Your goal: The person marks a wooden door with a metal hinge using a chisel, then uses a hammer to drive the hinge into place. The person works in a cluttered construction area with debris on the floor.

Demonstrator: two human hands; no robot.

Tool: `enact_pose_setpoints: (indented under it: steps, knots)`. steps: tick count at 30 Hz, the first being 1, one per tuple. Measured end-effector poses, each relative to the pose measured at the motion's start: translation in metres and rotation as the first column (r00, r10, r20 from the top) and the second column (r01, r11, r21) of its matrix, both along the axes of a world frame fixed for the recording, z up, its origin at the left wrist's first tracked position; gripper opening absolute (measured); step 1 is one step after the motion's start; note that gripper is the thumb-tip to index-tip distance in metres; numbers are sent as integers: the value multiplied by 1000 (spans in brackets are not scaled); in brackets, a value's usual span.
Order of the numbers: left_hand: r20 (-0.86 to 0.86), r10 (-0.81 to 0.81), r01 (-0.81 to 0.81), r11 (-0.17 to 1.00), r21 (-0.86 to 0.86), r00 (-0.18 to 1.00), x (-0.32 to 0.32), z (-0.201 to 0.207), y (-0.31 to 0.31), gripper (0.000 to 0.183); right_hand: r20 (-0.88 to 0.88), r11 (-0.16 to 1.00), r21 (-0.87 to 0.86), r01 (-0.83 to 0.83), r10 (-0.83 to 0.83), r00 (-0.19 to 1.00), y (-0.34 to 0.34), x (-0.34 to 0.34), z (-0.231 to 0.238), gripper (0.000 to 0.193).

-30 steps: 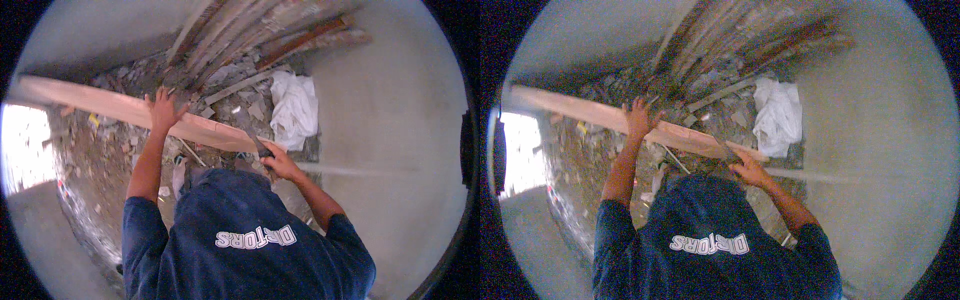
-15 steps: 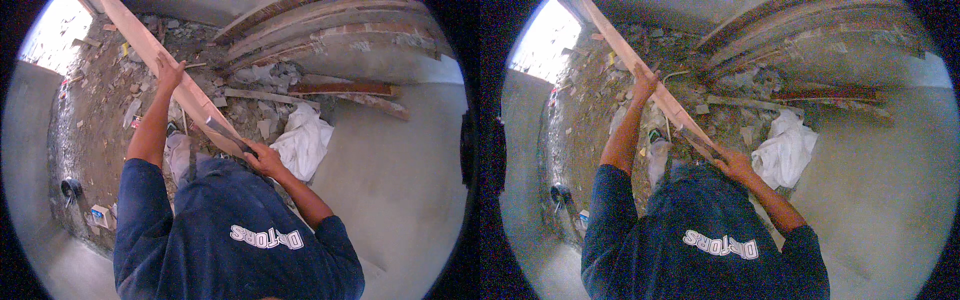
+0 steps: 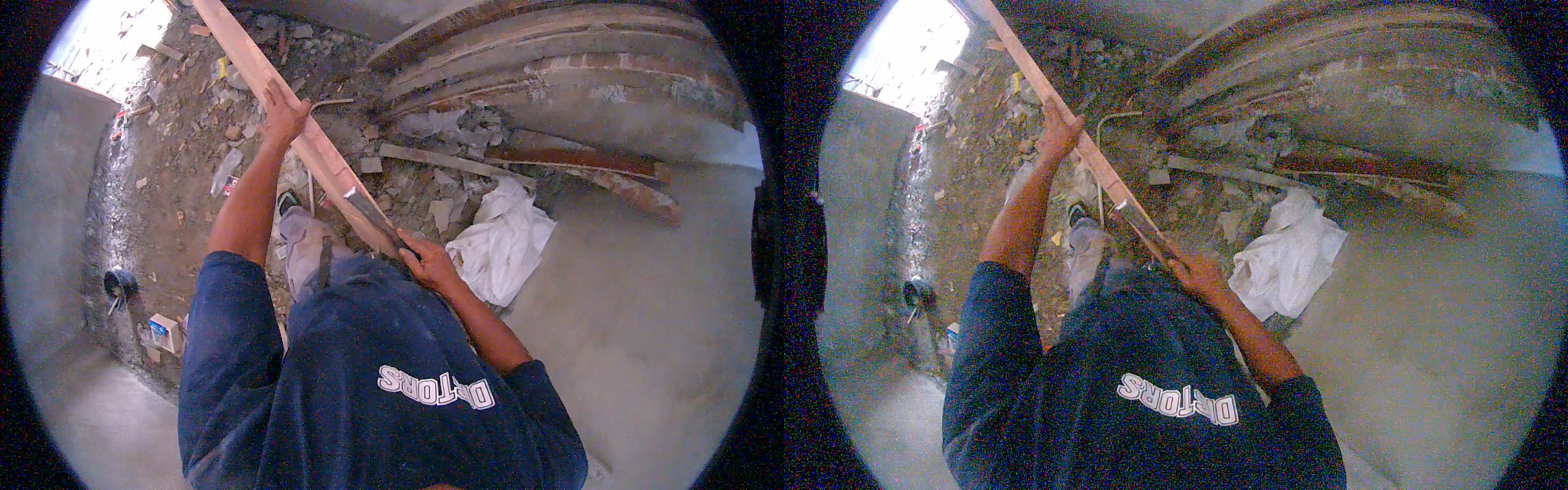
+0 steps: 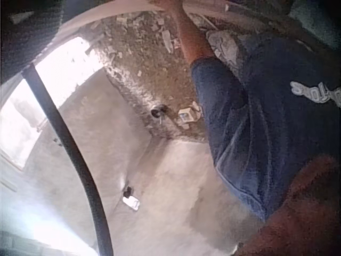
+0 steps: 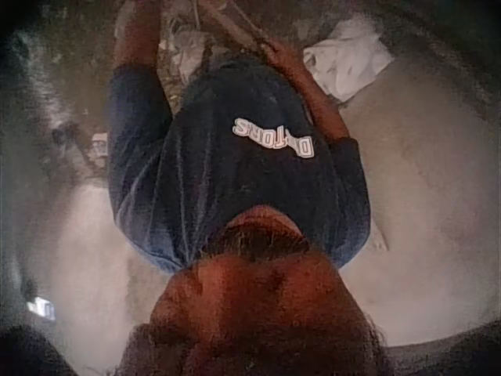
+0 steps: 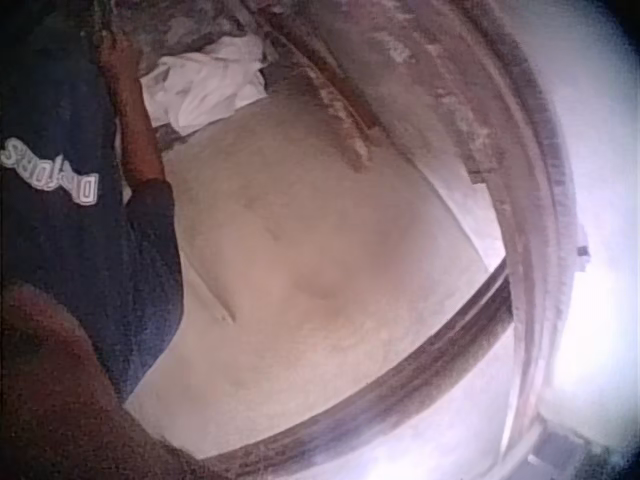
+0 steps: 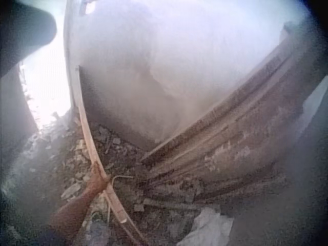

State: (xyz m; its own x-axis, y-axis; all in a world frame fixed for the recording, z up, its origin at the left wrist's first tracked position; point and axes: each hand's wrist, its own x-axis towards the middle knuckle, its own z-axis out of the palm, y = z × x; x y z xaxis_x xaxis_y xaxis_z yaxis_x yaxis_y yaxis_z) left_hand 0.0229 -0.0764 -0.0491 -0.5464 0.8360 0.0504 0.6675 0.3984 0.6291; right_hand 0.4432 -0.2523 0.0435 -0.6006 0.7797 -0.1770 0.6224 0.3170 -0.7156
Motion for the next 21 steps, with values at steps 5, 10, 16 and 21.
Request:
enact_pose_setpoints:
  steps: [5, 10, 16, 21]
  knots:
    - [6, -21, 21, 998, 59, 1000, -5, -5, -1, 107, -108, 961, -272, 54, -86, 990, 4, 3, 35, 58]
    - [-44, -25, 26, 1000, 12, 999, -3, -4, 4, 106, -270, 543, -837, 76, -528, 805, 17, 10, 53, 61]
    - [17, -43, 41, 994, 101, 999, 0, -11, 4, 109, -169, 661, -749, 40, -249, 954, 19, 20, 29, 63]
    - [-102, -80, 85, 995, 51, 992, -5, -20, 2, 109, -159, 734, -678, 27, -184, 970, 38, 13, 43, 63]
